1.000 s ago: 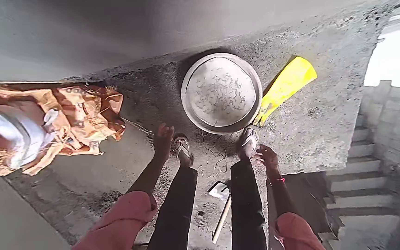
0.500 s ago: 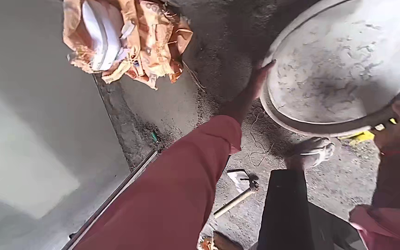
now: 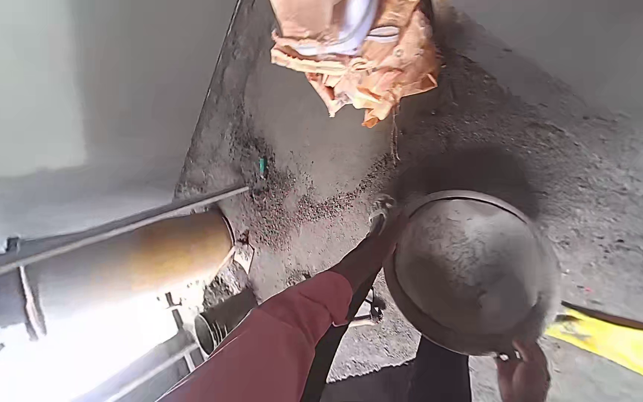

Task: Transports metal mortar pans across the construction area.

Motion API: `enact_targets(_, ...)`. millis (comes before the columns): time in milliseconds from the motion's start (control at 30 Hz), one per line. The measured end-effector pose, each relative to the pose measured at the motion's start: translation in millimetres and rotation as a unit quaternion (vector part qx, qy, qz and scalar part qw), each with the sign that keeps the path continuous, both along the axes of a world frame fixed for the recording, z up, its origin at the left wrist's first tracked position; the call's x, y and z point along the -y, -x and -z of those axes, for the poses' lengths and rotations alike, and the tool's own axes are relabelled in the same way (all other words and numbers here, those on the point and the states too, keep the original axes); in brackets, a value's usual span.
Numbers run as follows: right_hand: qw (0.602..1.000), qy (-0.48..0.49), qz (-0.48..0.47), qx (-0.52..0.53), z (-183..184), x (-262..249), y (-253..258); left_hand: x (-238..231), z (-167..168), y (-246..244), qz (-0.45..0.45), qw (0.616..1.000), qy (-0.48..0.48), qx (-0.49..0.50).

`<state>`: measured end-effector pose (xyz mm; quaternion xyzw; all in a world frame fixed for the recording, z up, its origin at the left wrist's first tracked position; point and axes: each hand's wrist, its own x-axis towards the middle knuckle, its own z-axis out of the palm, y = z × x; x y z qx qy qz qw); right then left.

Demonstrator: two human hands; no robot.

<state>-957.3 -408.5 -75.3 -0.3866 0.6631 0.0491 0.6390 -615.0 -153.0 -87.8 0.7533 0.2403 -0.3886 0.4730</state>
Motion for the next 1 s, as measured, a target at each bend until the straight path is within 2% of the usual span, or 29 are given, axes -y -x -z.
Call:
enact_targets(67, 0.999, -0.018, -0.031, -0.006, -26, -18, -27, -46, -19, 1, -0.052, 0.998, -0.022, 0.003)
enact_targets(200, 0.986, 0.0, -0.153, -0.061, -71, -53, -104, -129, -60, -18, -0.162, 0.986, -0.043, -0.007)
enact_targets(333, 0.972, 0.007, -0.233, -0.032, -113, -93, -198, -206, -117, -63, -0.259, 0.966, -0.02, 0.012)
enact_targets(400, 0.967, 0.013, -0.254, -0.02, -138, -121, -254, -249, -152, -94, -0.269, 0.962, -0.02, 0.041)
enact_targets(500, 0.95, 0.017, -0.312, 0.011, -190, -166, -339, -312, -211, -140, -0.233, 0.966, -0.057, 0.101)
enact_targets(600, 0.938, -0.008, -0.343, 0.047, -233, -209, -410, -367, -267, -185, -0.256, 0.955, -0.077, 0.131)
enact_targets(733, 0.919, -0.073, -0.383, 0.065, -288, -254, -504, -420, -337, -249, -0.308, 0.933, -0.078, 0.172)
enact_targets(833, 0.906, -0.136, -0.393, 0.08, -329, -276, -559, -443, -390, -301, -0.271, 0.935, -0.086, 0.212)
enact_targets(900, 0.891, -0.188, -0.403, 0.087, -348, -283, -597, -449, -422, -342, -0.243, 0.938, -0.104, 0.222)
enact_targets(1000, 0.871, -0.244, -0.418, 0.089, -357, -289, -647, -448, -464, -412, -0.235, 0.937, -0.11, 0.235)
